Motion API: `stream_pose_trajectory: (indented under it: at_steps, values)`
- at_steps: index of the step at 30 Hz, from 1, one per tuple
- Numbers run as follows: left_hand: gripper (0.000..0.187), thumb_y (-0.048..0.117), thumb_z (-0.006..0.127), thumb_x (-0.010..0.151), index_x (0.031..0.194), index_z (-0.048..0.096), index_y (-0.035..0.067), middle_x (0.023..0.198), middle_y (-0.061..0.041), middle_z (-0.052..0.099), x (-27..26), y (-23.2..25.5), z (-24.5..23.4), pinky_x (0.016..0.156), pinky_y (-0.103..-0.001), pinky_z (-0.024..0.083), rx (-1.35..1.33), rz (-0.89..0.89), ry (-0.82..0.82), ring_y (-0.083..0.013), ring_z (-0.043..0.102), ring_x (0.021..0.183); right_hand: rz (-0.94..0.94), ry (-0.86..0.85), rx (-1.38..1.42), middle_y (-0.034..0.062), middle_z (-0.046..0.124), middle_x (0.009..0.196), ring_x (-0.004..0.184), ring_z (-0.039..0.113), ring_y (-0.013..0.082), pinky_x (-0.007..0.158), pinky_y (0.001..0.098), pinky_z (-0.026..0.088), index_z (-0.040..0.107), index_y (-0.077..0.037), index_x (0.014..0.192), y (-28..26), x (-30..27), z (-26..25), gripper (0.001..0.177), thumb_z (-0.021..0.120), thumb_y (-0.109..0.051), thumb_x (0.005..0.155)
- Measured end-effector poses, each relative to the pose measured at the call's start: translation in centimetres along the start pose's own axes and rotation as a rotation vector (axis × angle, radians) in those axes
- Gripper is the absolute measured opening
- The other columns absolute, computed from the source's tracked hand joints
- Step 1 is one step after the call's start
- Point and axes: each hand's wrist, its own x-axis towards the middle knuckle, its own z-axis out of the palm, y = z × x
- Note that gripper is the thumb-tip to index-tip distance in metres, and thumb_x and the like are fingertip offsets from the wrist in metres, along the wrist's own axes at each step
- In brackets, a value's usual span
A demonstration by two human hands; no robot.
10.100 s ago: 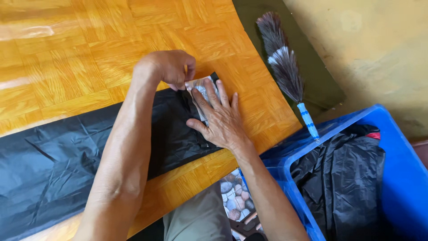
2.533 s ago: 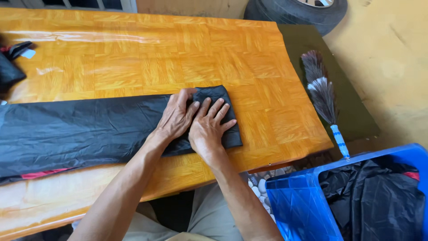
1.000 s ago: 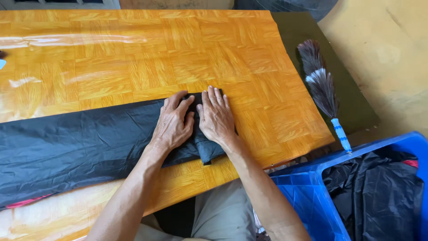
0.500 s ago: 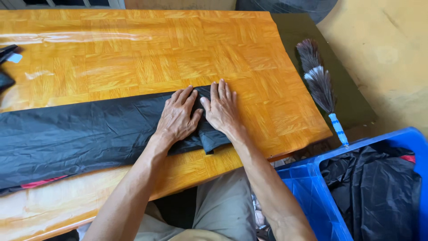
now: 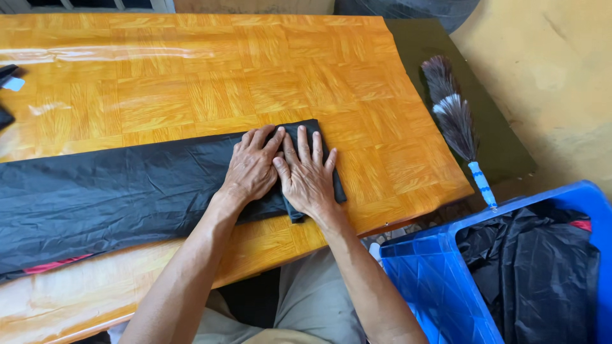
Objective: The person folds a black garment on a table, including tucking parts of it together and smoothing the fabric, then places it into a green container.
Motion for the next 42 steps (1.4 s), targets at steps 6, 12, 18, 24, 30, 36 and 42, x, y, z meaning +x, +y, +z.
stream_pose_trajectory:
  at_steps: [6,12,18,24,30,36,42]
  values:
    - [0.06,0.033,0.05,0.103,0.16,0.04,0.021,0.16,-0.007,0.036,0.3,0.2,-0.7,0.117,-0.051,0.035,-0.034,-0.05,-0.106,-0.0358,0.031,0.149,0.043,0.0,0.03,0.0224,0.008,0.171,0.157,0.011,0.0423,0.118,0.0731,0.013,0.02,-0.016,0.165,0.6,0.4,0.7,0.068,0.02,-0.056,0.109]
    - [0.063,0.022,0.049,0.103,0.164,0.032,0.018,0.167,-0.011,0.032,1.7,-1.8,-0.6,0.119,-0.051,0.036,-0.298,-0.087,-0.169,-0.0387,0.031,0.153,0.048,-0.053,-0.026,0.0228,0.004,0.171,0.157,0.005,0.0436,0.115,0.0772,0.01,0.016,-0.025,0.166,-0.2,0.0,-0.3,0.065,0.026,-0.053,0.109]
    - [0.068,0.056,0.037,0.103,0.161,0.036,0.022,0.167,-0.009,0.034,-4.9,0.5,-5.2,0.12,-0.073,0.002,0.298,-0.012,-0.184,-0.0382,0.016,0.158,0.087,-0.056,-0.066,0.0214,0.01,0.171,0.158,0.007,0.0412,0.113,0.0784,0.015,0.021,-0.028,0.165,-0.8,0.1,-0.4,0.065,0.029,-0.056,0.107]
    - [0.084,0.075,0.044,0.091,0.157,0.044,0.022,0.164,-0.014,0.039,-5.9,0.4,-5.5,0.117,-0.077,0.004,0.274,0.052,-0.108,-0.0427,0.022,0.155,0.111,-0.095,-0.083,0.0224,0.01,0.171,0.158,0.007,0.0419,0.108,0.0831,0.016,0.02,-0.029,0.166,-0.7,1.0,0.1,0.069,0.031,-0.059,0.105]
    - [0.09,0.077,0.05,0.086,0.157,0.043,0.022,0.161,-0.016,0.043,-6.2,-0.3,-4.6,0.116,-0.081,0.005,0.204,0.047,-0.021,-0.0436,0.028,0.153,0.119,-0.051,-0.117,0.0207,0.006,0.172,0.157,0.002,0.0424,0.107,0.0842,0.015,0.018,-0.033,0.166,-0.5,1.4,1.8,0.066,0.028,-0.058,0.106]
    - [0.085,0.08,0.043,0.089,0.151,0.053,0.022,0.159,-0.011,0.047,-9.6,-1.5,-7.3,0.114,-0.081,-0.005,0.353,-0.097,0.071,-0.0368,0.031,0.152,0.126,-0.046,-0.14,0.0202,0.009,0.172,0.157,0.005,0.0417,0.107,0.0827,0.017,0.019,-0.033,0.165,-1.0,0.9,1.4,0.066,0.025,-0.061,0.106]
    - [0.088,0.083,0.04,0.09,0.157,0.044,0.027,0.165,-0.006,0.04,-11.7,-4.2,-10.6,0.113,-0.082,-0.006,0.367,-0.201,-0.054,-0.0388,0.024,0.155,0.167,-0.085,-0.133,0.0195,0.01,0.172,0.157,0.007,0.041,0.109,0.0806,0.018,0.02,-0.032,0.165,-2.2,0.7,0.1,0.065,0.026,-0.058,0.106]
